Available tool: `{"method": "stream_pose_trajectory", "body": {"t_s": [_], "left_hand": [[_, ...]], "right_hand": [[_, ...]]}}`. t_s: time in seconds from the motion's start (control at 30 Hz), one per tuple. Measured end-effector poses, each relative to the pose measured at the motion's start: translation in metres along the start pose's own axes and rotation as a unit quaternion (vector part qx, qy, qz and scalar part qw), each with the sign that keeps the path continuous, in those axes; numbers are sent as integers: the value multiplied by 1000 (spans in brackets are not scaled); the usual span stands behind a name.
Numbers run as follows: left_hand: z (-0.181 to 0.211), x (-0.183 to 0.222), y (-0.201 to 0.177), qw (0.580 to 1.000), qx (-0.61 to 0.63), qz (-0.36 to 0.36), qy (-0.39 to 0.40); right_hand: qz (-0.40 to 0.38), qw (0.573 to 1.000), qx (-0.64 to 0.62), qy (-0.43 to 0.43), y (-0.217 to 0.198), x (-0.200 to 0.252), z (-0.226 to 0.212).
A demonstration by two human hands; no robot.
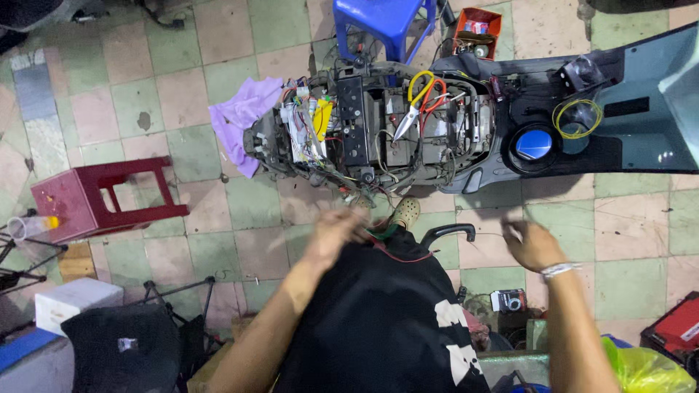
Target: The person connects and organizes electrical wires on a motorcycle frame using their hands and various tools.
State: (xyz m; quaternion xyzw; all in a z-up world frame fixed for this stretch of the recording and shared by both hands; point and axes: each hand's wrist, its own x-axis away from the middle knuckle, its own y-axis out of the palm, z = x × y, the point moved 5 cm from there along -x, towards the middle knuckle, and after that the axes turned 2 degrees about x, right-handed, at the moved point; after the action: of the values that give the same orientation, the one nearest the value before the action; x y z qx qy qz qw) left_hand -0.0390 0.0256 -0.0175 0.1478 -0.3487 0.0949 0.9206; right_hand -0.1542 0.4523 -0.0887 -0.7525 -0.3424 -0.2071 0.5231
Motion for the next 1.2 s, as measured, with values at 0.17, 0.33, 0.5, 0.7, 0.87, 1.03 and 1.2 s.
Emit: {"method": "stream_pose_trajectory", "body": {"t_s": [0.17, 0.33, 0.5, 0.7, 0.87, 1.03, 1.2], "left_hand": [[-34, 16, 139, 875, -359, -283, 159], [-76, 41, 202, 732, -495, -441, 159], [-97, 45, 202, 733, -518, -414, 151], [-114, 73, 237, 693, -537, -395, 275], [-73, 109, 242, 703, -478, -454, 266], [-65, 121, 216, 700, -427, -498, 282], [-104, 108, 182, 686, -498, -486, 212]], "right_hand": [[-206, 941, -268, -32, 45, -33, -156], [-338, 937, -78, 38, 101, -37, -184], [-210, 962, 177, 10, 107, -42, -191], [-125, 976, 176, 31, 88, -66, -238], [-224, 972, 60, 50, 134, -117, -193], [-301, 901, -305, 73, 167, -105, -156], [-4, 982, -126, 138, 126, -100, -131]]}}
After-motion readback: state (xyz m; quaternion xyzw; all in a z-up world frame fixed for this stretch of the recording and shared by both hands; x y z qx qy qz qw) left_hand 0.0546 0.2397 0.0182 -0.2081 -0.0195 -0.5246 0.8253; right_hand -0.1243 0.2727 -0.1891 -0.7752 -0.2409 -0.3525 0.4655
